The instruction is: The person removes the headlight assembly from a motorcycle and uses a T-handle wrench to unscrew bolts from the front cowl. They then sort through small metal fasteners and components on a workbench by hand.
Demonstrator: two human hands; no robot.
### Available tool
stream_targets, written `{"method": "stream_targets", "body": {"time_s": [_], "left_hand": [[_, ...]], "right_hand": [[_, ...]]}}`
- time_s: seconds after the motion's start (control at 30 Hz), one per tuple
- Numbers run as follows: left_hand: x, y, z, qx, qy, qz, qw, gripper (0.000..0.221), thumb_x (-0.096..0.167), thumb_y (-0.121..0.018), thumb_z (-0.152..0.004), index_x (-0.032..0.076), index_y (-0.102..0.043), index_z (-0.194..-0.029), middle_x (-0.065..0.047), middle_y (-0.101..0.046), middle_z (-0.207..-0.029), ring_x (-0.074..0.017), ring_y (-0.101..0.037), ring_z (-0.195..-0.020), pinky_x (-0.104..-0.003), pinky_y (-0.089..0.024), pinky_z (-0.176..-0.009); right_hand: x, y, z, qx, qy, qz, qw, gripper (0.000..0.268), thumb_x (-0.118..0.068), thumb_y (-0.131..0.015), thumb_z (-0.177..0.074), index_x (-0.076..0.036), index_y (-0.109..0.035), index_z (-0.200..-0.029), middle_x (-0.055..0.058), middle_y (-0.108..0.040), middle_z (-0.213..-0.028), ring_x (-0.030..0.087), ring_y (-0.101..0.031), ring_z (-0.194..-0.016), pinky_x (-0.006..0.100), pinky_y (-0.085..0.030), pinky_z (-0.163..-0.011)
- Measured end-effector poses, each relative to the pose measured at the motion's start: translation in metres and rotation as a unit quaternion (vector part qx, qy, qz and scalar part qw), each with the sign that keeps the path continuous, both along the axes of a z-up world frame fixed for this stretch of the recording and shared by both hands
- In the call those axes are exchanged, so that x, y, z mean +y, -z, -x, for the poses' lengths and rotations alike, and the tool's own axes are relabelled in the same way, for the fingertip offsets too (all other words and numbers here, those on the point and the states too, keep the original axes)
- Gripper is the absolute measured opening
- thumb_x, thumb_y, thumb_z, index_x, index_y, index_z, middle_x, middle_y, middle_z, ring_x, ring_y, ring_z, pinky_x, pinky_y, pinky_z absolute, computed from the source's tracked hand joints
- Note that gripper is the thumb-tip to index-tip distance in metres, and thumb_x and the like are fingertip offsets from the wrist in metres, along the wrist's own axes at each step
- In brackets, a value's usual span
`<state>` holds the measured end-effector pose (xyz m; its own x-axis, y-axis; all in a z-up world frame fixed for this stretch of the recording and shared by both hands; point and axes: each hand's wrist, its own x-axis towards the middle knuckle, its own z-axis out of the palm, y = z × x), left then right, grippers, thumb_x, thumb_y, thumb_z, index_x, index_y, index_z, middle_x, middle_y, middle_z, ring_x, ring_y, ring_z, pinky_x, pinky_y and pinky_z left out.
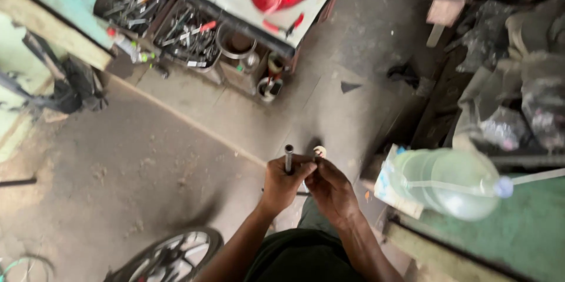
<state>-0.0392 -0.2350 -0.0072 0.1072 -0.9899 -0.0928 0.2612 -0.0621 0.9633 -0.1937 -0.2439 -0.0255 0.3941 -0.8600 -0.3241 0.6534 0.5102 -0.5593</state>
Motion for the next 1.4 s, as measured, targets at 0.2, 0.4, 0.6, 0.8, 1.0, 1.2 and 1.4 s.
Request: {"method": "stream_targets", "body": {"time_s": [0.2, 0.4, 0.6, 0.8, 1.0, 1.2, 1.4], "left_hand": [[-0.129, -0.018, 0.040, 0.044, 0.003, -0.062, 0.997, 0.013, 0.006, -0.074, -0.090, -0.006, -0.077, -0.095, -0.004, -0.072, -0.067, -0.0079, -0.063, -0.058, -0.024, -0.050, -0.052], [-0.246, -0.073, 0.047, -0.044, -0.034, -0.070, 0.996, 0.018, 0.006, -0.076, -0.088, -0.005, -0.075, -0.103, -0.005, -0.070, -0.065, -0.0082, -0.066, -0.059, -0.025, -0.054, -0.054], [-0.340, -0.087, 0.040, -0.059, -0.068, -0.019, 0.996, 0.018, 0.006, -0.072, -0.094, -0.004, -0.071, -0.109, -0.003, -0.066, -0.065, -0.0069, -0.062, -0.062, -0.024, -0.057, -0.058], [-0.451, -0.067, 0.020, 0.000, -0.057, 0.017, 0.998, 0.007, 0.004, -0.064, -0.100, -0.002, -0.067, -0.103, -0.004, -0.068, -0.080, -0.0074, -0.066, -0.075, -0.025, -0.056, -0.068], [-0.571, -0.048, 0.000, 0.050, -0.150, -0.025, 0.987, 0.014, 0.007, -0.066, -0.099, -0.002, -0.065, -0.110, -0.001, -0.061, -0.076, -0.0064, -0.056, -0.067, -0.024, -0.046, -0.058], [-0.666, -0.011, 0.005, 0.301, -0.260, -0.060, 0.916, 0.024, 0.024, -0.059, -0.104, 0.001, -0.064, -0.108, 0.004, -0.048, -0.061, -0.0039, -0.041, -0.049, -0.023, -0.031, -0.044], [-0.714, -0.022, 0.018, 0.123, -0.375, -0.087, 0.915, 0.016, 0.014, -0.075, -0.093, 0.000, -0.068, -0.095, 0.004, -0.050, -0.063, -0.0042, -0.040, -0.052, -0.024, -0.030, -0.046]], "right_hand": [[-0.134, -0.008, 0.043, -0.020, -0.019, -0.019, 0.999, 0.026, -0.019, -0.064, -0.100, 0.003, -0.066, -0.115, 0.005, -0.066, -0.096, 0.015, -0.061, -0.089, 0.030, -0.050, -0.083], [-0.271, -0.051, 0.055, -0.014, -0.068, -0.014, 0.997, 0.023, -0.019, -0.066, -0.099, 0.002, -0.068, -0.109, 0.006, -0.068, -0.093, 0.016, -0.063, -0.085, 0.033, -0.052, -0.080], [-0.389, -0.050, 0.054, 0.023, -0.125, -0.033, 0.991, 0.015, -0.013, -0.066, -0.098, 0.001, -0.068, -0.103, 0.008, -0.070, -0.090, 0.016, -0.066, -0.082, 0.032, -0.055, -0.079], [-0.512, -0.041, 0.032, 0.057, -0.177, -0.046, 0.981, 0.018, -0.015, -0.065, -0.102, 0.003, -0.067, -0.099, 0.009, -0.069, -0.086, 0.017, -0.064, -0.077, 0.031, -0.052, -0.075], [-0.643, -0.063, -0.003, 0.031, -0.221, -0.044, 0.974, 0.019, -0.016, -0.062, -0.104, 0.001, -0.066, -0.099, 0.009, -0.068, -0.087, 0.018, -0.063, -0.078, 0.032, -0.052, -0.074], [-0.740, -0.073, -0.020, 0.026, -0.214, -0.074, 0.974, 0.019, -0.017, -0.056, -0.106, -0.001, -0.066, -0.106, 0.014, -0.069, -0.102, 0.023, -0.066, -0.089, 0.035, -0.054, -0.082], [-0.824, -0.070, -0.030, -0.003, -0.248, -0.161, 0.955, 0.025, -0.021, -0.048, -0.107, -0.003, -0.064, -0.102, 0.021, -0.068, -0.124, 0.034, -0.062, -0.123, 0.043, -0.053, -0.104]]}}
